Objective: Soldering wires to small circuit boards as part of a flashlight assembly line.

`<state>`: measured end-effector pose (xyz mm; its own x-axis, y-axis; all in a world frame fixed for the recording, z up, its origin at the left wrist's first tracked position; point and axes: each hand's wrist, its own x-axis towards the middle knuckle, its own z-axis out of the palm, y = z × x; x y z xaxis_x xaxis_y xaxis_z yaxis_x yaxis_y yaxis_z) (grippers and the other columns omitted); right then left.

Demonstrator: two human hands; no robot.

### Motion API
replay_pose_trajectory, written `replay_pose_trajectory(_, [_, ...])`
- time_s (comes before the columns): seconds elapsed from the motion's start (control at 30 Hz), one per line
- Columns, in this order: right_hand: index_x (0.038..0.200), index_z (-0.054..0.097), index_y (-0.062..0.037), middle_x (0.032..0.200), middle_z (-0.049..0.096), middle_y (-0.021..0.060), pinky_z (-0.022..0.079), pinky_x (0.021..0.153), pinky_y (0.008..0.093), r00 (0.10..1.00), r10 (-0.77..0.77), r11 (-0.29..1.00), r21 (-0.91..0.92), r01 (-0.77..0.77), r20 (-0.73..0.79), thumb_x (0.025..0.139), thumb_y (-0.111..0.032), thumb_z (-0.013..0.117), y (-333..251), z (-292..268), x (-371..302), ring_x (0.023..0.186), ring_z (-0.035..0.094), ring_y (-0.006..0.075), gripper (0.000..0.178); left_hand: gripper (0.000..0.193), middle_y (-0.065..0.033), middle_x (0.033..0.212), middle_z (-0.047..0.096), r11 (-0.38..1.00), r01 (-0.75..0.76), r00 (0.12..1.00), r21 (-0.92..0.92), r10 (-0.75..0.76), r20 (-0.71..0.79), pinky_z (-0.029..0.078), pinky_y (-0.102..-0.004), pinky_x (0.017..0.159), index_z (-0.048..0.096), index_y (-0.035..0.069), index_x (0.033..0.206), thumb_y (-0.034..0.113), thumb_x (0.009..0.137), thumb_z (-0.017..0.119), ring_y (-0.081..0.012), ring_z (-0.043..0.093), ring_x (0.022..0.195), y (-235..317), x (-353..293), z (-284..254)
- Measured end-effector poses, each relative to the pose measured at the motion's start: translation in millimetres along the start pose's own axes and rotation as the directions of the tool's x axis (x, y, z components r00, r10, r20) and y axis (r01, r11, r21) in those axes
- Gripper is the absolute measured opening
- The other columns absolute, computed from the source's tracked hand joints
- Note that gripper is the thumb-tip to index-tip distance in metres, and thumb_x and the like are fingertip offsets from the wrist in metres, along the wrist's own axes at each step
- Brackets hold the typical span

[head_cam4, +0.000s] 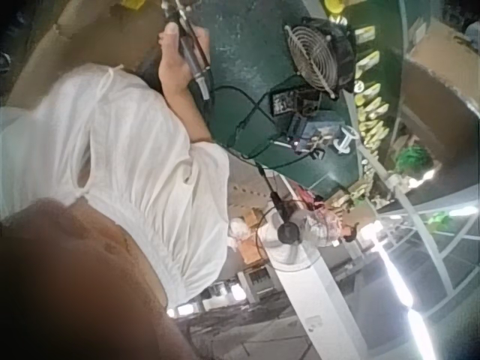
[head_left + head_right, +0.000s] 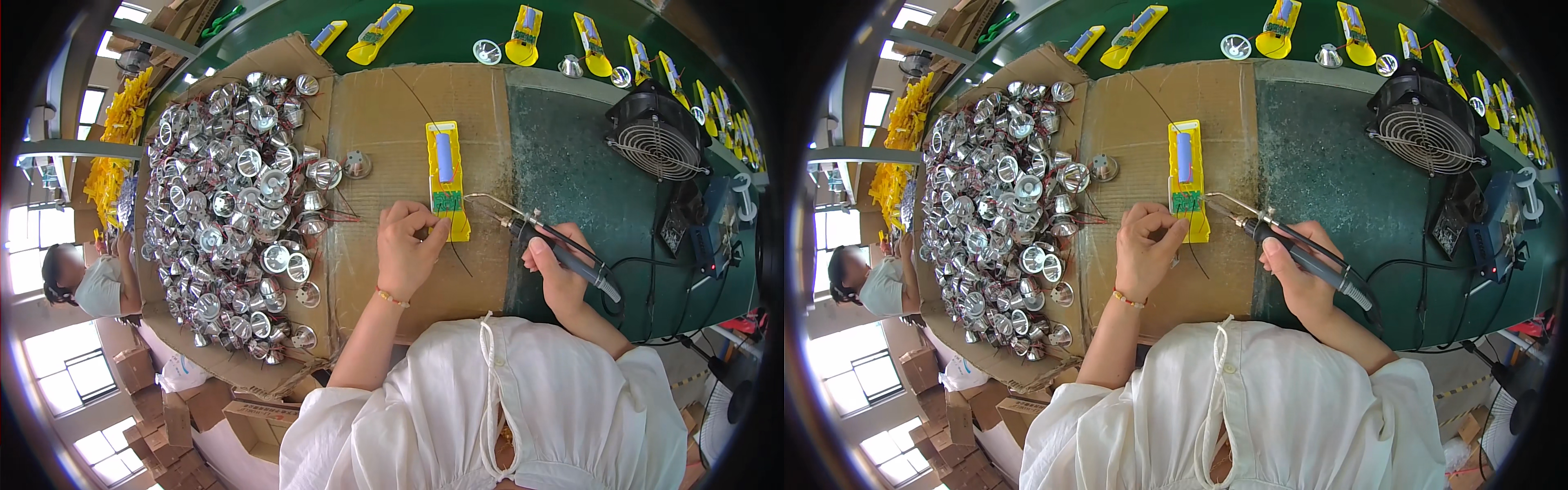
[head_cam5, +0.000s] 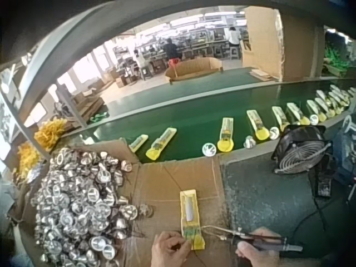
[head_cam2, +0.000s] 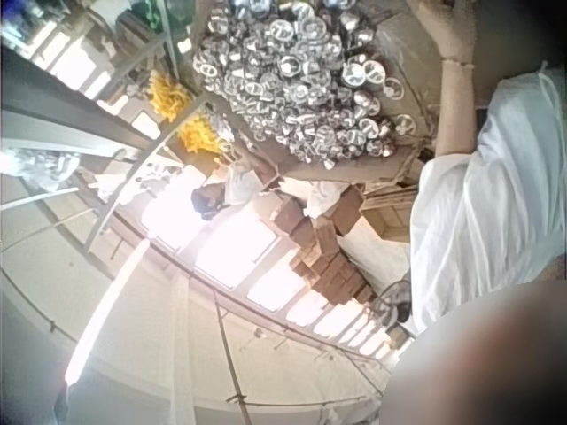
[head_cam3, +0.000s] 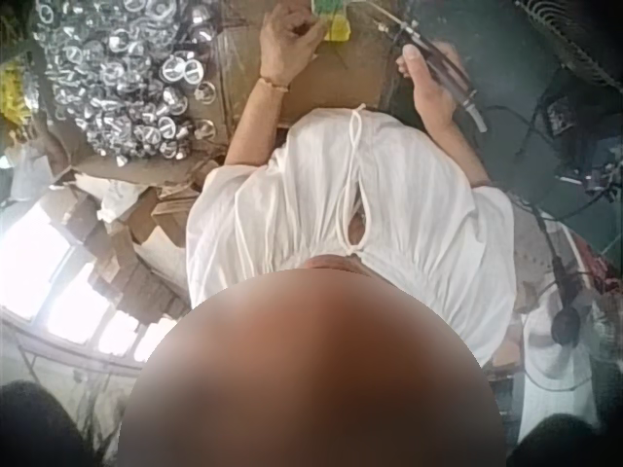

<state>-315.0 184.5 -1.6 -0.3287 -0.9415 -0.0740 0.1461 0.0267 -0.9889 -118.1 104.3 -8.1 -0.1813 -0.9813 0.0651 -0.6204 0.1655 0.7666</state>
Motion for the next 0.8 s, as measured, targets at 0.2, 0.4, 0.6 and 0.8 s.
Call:
replay_pose_trajectory(0.2, [0.090, 0.051, 0.0014, 0.071, 0.060, 0.0090, 0.048, 0.054, 0.0223, 1.000, -0.010, 1.000, 0.012, 0.010, -0.015, 0.081, -0.008, 0.063, 9, -13, 0, 0.060, 0.057, 0.0102, 0.017, 0.009, -0.0067, 0.084, 0.060, 0.987, 0.076, 0.997, -0.140, -0.078, -0.004, 0.045, -0.0270, 0.067, 0.067, 0.002, 0.077, 0.010, 0.074, 0.067, -0.0157, 0.055, 0.076, 3, 1, -5])
replay_pose_trajectory(0.4, [0.090, 0.051, 0.0013, 0.070, 0.059, 0.0083, 0.047, 0.054, 0.0217, 0.993, -0.006, 0.999, -0.050, 0.000, -0.120, 0.081, -0.008, 0.062, 13, -41, 5, 0.059, 0.056, 0.0100, 0.017, 0.014, -0.0123, 0.067, 0.065, 0.994, 0.113, 0.974, -0.007, -0.109, 0.196, 0.050, -0.0278, 0.058, 0.067, 0.001, 0.080, 0.013, 0.074, 0.065, -0.0181, 0.064, 0.058, 5, 20, -22])
replay_pose_trajectory(0.6, [0.091, 0.052, 0.0012, 0.071, 0.058, 0.0074, 0.047, 0.053, 0.0217, 0.991, -0.022, 0.999, 0.026, 0.025, -0.129, 0.081, -0.007, 0.062, 21, -45, 11, 0.060, 0.057, 0.0099, 0.016, 0.018, -0.0135, 0.061, 0.062, 0.979, 0.119, 0.970, 0.168, -0.151, 0.192, 0.050, -0.0327, 0.058, 0.068, 0.003, 0.073, 0.019, 0.075, 0.059, -0.0253, 0.062, 0.056, 16, 175, 15])
replay_pose_trajectory(0.8, [0.088, 0.051, 0.0014, 0.069, 0.060, 0.0087, 0.048, 0.052, 0.0219, 0.987, 0.045, 0.998, 0.045, -0.038, -0.157, 0.080, -0.004, 0.062, 21, -47, 13, 0.059, 0.058, 0.0107, 0.015, 0.046, -0.0127, 0.114, 0.053, 0.756, -0.122, 0.923, 0.643, 0.324, -0.206, 0.042, -0.0375, 0.089, 0.058, 0.018, 0.113, 0.029, 0.069, 0.066, -0.0317, 0.048, 0.110, -11, 295, 2])
